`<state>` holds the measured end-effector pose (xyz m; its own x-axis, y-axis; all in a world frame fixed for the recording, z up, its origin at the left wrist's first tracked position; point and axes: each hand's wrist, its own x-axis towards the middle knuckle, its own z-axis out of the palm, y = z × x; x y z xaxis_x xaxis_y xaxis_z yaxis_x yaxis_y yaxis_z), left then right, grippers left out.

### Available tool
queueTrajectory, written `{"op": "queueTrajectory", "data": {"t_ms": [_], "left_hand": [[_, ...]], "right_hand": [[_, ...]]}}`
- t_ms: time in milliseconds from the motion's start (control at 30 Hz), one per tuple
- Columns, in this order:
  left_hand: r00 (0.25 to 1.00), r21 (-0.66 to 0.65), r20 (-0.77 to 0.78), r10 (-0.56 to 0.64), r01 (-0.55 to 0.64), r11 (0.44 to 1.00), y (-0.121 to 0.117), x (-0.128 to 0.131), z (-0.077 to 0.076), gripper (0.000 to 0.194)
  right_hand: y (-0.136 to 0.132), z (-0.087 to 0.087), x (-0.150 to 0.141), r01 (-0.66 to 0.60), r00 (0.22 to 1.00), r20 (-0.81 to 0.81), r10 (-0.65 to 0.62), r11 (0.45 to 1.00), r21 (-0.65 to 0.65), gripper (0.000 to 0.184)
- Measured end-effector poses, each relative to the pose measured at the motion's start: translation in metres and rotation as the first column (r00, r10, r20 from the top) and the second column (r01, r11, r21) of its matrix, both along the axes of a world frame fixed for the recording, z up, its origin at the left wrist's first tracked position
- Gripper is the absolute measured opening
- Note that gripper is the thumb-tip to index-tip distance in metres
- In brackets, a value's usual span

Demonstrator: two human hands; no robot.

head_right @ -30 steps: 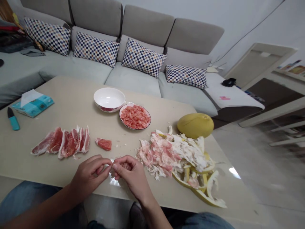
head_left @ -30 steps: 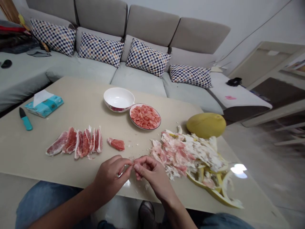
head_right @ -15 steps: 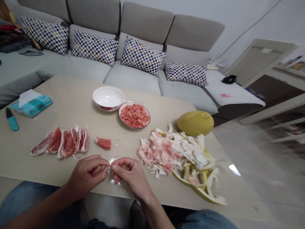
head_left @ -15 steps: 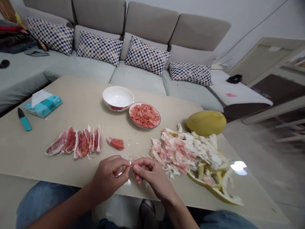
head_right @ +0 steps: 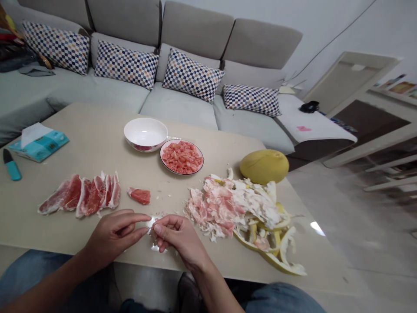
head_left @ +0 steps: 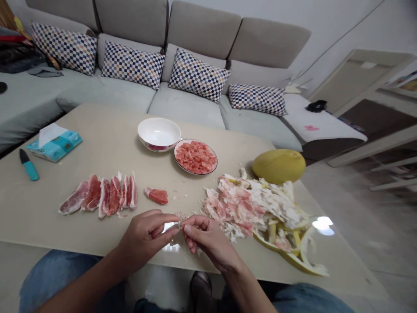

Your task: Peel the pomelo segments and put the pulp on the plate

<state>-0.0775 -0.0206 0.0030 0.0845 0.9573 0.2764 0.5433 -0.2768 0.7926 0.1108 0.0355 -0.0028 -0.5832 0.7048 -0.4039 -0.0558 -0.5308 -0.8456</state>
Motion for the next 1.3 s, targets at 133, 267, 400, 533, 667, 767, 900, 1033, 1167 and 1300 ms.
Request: {"op": "queueTrajectory", "data": {"t_ms": [133,267,400,533,667,767,900,1033,1167,1300], "left_hand": [[0.993,0.137,-0.113,-0.044,0.059,0.989,-0.003,0.002,-0.005,0.017],[0.989,0.211,-0.142,-0.031,0.06,0.976,-0.004,0.003,-0.008,0.016],[0.99,0.215,-0.135,-0.042,0.07,0.974,-0.004,0.003,-0.009,0.015],[0.993,0.192,-0.107,-0.042,0.062,0.98,-0.002,0.004,-0.008,0.015],[0.994,0.18,-0.092,-0.05,0.066,0.981,-0.002,0.005,-0.007,0.015],[0.996,0.15,-0.069,-0.057,0.067,0.986,-0.003,0.005,-0.006,0.015],[0.998,0.114,-0.038,-0.05,0.054,0.992,-0.001,0.004,-0.006,0.015],[1.0,0.044,-0.008,-0.008,0.008,0.999,0.001,0.003,-0.007,0.016],[0.996,-0.083,0.087,0.028,-0.021,0.996,0.003,0.003,-0.007,0.014],[0.991,-0.14,0.126,0.047,-0.029,0.99,0.004,0.006,-0.006,0.014]], "right_hand": [[-0.001,-0.001,-0.001,-0.009,1.0,0.004,0.009,1.0,0.001,0.033],[0.0,-0.003,-0.001,-0.032,0.999,0.031,0.032,0.999,0.005,0.034],[0.001,-0.006,0.0,-0.063,0.997,0.034,0.064,0.998,-0.007,0.033],[0.003,-0.007,0.001,-0.096,0.995,0.006,0.096,0.995,-0.024,0.031],[0.005,-0.005,0.003,-0.149,0.989,-0.002,0.149,0.989,-0.021,0.029],[0.007,-0.005,0.005,-0.204,0.979,-0.009,0.204,0.978,-0.034,0.028],[0.008,-0.007,0.008,-0.231,0.973,-0.016,0.231,0.972,-0.043,0.027],[0.007,-0.009,0.01,-0.204,0.979,-0.017,0.203,0.977,-0.057,0.028],[0.008,-0.01,0.011,-0.133,0.991,-0.023,0.132,0.989,-0.071,0.027],[0.009,-0.009,0.011,-0.103,0.994,-0.032,0.1,0.991,-0.082,0.029]]}}
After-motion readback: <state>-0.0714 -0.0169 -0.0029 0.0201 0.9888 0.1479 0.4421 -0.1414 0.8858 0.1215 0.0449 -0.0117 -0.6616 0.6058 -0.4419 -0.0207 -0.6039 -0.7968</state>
